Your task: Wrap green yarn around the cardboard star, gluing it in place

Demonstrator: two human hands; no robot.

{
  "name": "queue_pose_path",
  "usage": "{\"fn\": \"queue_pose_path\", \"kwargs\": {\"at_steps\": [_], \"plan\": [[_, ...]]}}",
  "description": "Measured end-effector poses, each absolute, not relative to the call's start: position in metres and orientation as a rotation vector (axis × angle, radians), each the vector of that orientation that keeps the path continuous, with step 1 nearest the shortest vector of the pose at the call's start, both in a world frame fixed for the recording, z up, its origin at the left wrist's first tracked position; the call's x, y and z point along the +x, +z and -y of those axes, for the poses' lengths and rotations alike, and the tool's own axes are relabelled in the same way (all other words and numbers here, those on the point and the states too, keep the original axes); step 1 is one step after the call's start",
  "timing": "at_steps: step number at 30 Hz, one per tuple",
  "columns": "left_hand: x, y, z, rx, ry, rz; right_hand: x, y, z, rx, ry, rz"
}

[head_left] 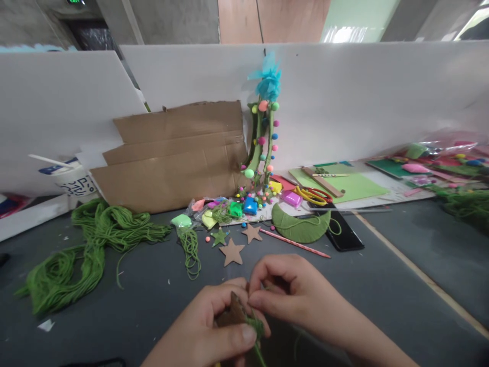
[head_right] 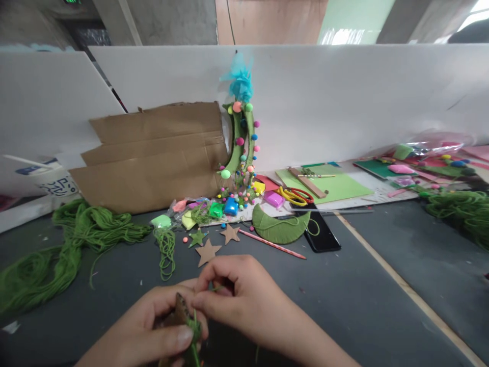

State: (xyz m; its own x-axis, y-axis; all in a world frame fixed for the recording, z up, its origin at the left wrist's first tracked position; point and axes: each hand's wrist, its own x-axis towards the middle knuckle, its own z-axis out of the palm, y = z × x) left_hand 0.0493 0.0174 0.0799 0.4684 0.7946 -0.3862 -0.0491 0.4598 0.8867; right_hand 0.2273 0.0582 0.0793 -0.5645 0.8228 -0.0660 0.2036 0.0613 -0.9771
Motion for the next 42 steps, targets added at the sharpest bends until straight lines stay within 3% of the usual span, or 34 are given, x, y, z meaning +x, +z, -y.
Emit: {"fn": "queue_pose_path", "kwargs": {"at_steps": [10, 19, 22, 28, 32, 38, 42], "plan": [[0.048, 0.066, -0.024, 1.074, 0.687, -0.925, 0.223, 0.077, -0.054, -1.092, 1.484, 1.804], [0.052, 0.073, -0.017, 1.065, 1.041, -1.046, 0.219, 0.079, -0.054, -1.072, 1.453, 1.752], [0.055, 0.074, -0.016, 0.9, 1.136, -1.106, 0.219, 0.078, -0.051, -0.997, 1.273, 1.864], [0.063, 0.075, -0.013, 0.763, 1.18, -1.206, 0.221, 0.076, -0.043, -0.891, 0.491, 2.252], [0.065, 0.076, -0.014, 0.774, 1.211, -1.251, 0.221, 0.077, -0.042, -0.855, 0.205, 2.317], [0.063, 0.077, -0.016, 0.789, 1.195, -1.255, 0.219, 0.079, -0.041, -0.823, 0.111, 2.372], [0.06, 0.078, -0.016, 0.774, 1.15, -1.181, 0.223, 0.087, -0.042, -0.817, 0.309, 2.38]]}}
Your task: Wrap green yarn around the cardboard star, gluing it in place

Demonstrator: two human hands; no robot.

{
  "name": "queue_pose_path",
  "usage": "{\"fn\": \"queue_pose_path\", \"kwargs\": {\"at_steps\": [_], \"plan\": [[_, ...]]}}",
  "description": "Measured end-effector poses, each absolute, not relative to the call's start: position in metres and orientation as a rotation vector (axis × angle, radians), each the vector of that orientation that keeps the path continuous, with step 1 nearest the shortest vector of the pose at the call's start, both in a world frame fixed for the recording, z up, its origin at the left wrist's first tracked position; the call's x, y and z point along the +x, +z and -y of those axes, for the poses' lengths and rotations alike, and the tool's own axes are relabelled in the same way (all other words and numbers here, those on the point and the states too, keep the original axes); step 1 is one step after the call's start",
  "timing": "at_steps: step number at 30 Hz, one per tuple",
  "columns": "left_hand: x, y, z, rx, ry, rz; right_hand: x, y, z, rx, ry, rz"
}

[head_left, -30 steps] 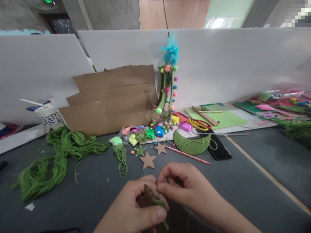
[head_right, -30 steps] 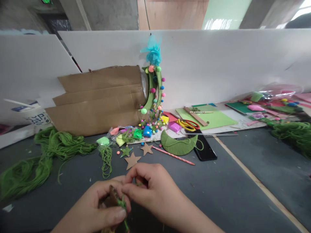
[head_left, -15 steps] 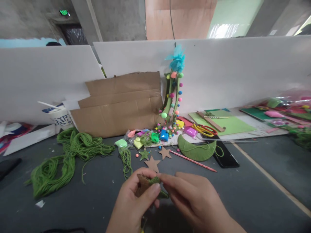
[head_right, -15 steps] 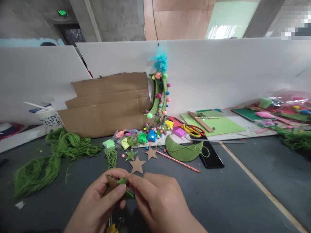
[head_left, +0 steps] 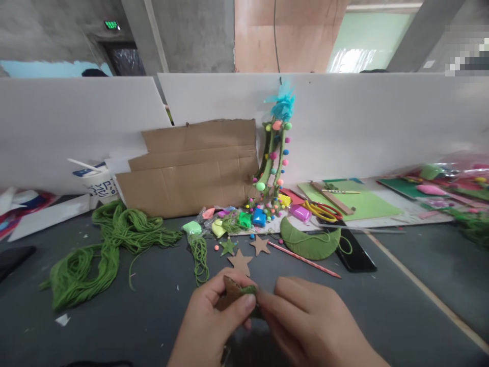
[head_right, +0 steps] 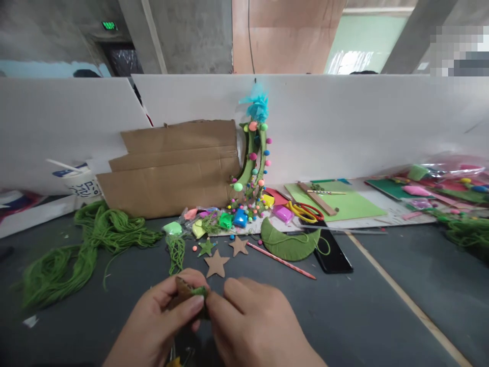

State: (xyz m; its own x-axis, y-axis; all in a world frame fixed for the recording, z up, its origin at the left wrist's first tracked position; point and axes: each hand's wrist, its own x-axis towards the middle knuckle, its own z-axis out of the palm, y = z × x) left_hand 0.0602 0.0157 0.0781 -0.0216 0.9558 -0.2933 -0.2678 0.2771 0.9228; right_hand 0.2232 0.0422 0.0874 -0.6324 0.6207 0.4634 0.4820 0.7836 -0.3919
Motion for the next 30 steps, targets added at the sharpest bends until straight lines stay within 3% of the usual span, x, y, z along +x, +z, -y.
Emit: {"fn": "queue_pose_path", "kwargs": {"at_steps": [6, 9, 18, 25, 30], "plan": [[0.06, 0.076, -0.014, 0.772, 1.046, -1.111, 0.232, 0.086, -0.058, -0.83, 1.152, 1.835], [0.061, 0.074, -0.013, 0.781, 1.02, -1.095, 0.229, 0.077, -0.061, -0.745, 1.403, 1.679], [0.066, 0.081, -0.014, 1.151, 1.154, -1.296, 0.215, 0.074, -0.052, -0.882, 1.722, 1.297], [0.065, 0.076, -0.013, 0.941, 1.09, -1.12, 0.21, 0.06, -0.048, -0.646, 2.105, 0.904], [0.062, 0.074, -0.013, 0.799, 0.99, -1.09, 0.211, 0.06, -0.051, -0.677, 2.09, 0.98]]}}
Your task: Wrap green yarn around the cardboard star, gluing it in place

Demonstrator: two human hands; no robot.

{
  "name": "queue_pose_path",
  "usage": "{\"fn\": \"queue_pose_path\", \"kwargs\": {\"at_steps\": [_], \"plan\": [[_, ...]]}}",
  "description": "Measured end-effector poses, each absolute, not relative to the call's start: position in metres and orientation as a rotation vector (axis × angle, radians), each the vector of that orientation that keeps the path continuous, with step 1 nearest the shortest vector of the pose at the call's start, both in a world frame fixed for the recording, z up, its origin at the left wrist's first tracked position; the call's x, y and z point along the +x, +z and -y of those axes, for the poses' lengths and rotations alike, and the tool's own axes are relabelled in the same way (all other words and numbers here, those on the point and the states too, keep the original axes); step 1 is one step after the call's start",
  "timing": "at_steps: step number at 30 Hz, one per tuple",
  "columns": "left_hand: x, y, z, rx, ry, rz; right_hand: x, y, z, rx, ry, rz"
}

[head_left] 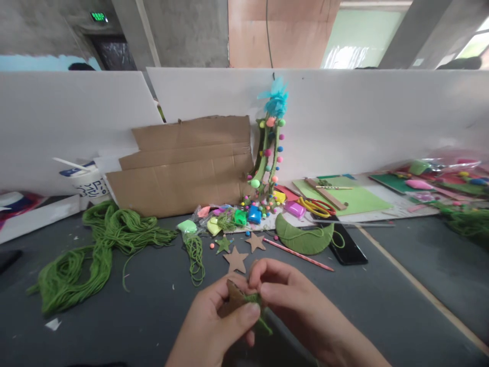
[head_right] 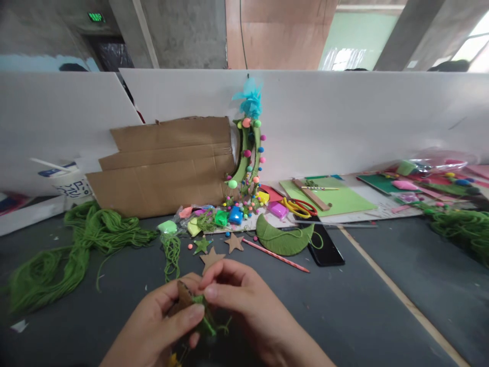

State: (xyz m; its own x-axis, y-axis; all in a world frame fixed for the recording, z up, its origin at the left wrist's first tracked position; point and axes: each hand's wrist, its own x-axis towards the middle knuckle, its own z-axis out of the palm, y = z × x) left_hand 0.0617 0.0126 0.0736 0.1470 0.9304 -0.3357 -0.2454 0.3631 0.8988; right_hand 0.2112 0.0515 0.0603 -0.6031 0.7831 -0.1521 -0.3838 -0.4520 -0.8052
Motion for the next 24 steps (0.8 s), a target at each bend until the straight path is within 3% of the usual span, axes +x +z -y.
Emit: {"fn": "queue_pose_path", "kwargs": {"at_steps": [8, 14, 24], "plan": [[0.0638, 0.0755, -0.0149, 0.95, 1.072, -1.224, 0.2098, 0.0659, -0.053, -0.793, 1.875, 1.109], [0.0667, 0.0737, -0.0151, 0.945, 1.089, -1.193, 0.2119, 0.0635, -0.054, -0.743, 2.01, 1.079], [0.0582, 0.078, -0.0186, 0.761, 1.094, -1.219, 0.207, 0.0651, -0.0491, -0.929, 1.746, 1.274]]}}
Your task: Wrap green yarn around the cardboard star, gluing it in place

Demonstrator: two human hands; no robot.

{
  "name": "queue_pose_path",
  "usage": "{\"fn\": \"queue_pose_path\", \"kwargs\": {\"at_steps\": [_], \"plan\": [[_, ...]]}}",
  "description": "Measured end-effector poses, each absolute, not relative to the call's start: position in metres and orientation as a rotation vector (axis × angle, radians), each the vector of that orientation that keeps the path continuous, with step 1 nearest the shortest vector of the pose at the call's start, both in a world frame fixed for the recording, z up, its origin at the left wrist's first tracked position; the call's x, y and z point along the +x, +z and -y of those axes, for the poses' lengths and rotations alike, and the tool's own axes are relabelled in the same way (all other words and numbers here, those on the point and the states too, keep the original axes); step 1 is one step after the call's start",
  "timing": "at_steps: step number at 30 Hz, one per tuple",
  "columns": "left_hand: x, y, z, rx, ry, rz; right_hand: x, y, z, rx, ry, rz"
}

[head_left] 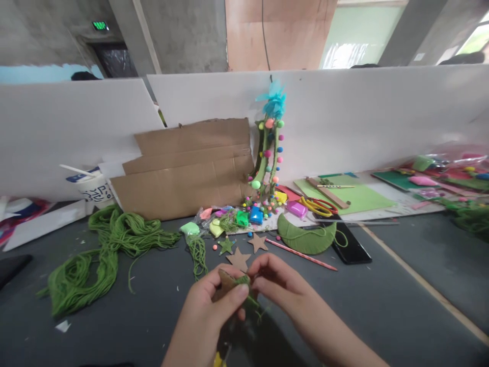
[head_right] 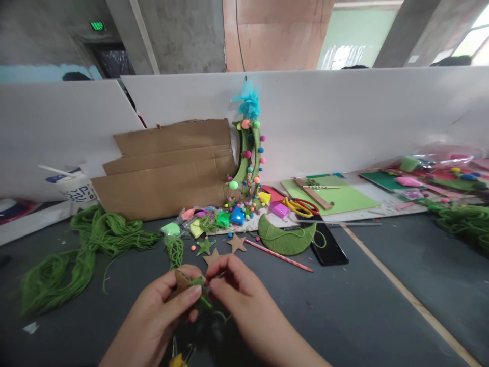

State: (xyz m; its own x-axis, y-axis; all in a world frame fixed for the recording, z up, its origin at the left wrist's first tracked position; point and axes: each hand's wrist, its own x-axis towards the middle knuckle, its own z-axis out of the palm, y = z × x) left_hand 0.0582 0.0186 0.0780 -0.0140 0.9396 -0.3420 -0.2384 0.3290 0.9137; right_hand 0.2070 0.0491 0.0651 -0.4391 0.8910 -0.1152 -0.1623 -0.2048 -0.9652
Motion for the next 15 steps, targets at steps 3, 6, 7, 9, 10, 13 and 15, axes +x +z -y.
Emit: {"fn": "queue_pose_path", "kwargs": {"at_steps": [3, 6, 7, 9, 10, 13, 15], "plan": [[0.057, 0.076, -0.021, 0.732, 1.11, -1.2, 0.203, 0.062, -0.046, -0.998, 1.681, 1.366], [0.057, 0.074, -0.022, 0.726, 1.114, -1.19, 0.201, 0.062, -0.048, -1.001, 1.718, 1.338], [0.058, 0.073, -0.022, 0.72, 1.112, -1.181, 0.202, 0.063, -0.049, -0.99, 1.741, 1.325], [0.058, 0.073, -0.021, 0.695, 1.098, -1.138, 0.205, 0.064, -0.052, -0.962, 1.816, 1.293], [0.058, 0.073, -0.02, 0.678, 1.086, -1.111, 0.207, 0.064, -0.054, -0.945, 1.868, 1.268], [0.057, 0.074, -0.019, 0.648, 1.048, -1.05, 0.211, 0.064, -0.058, -0.909, 1.991, 1.206], [0.057, 0.076, -0.018, 0.642, 1.05, -1.049, 0.211, 0.064, -0.059, -0.932, 1.994, 1.198]]}}
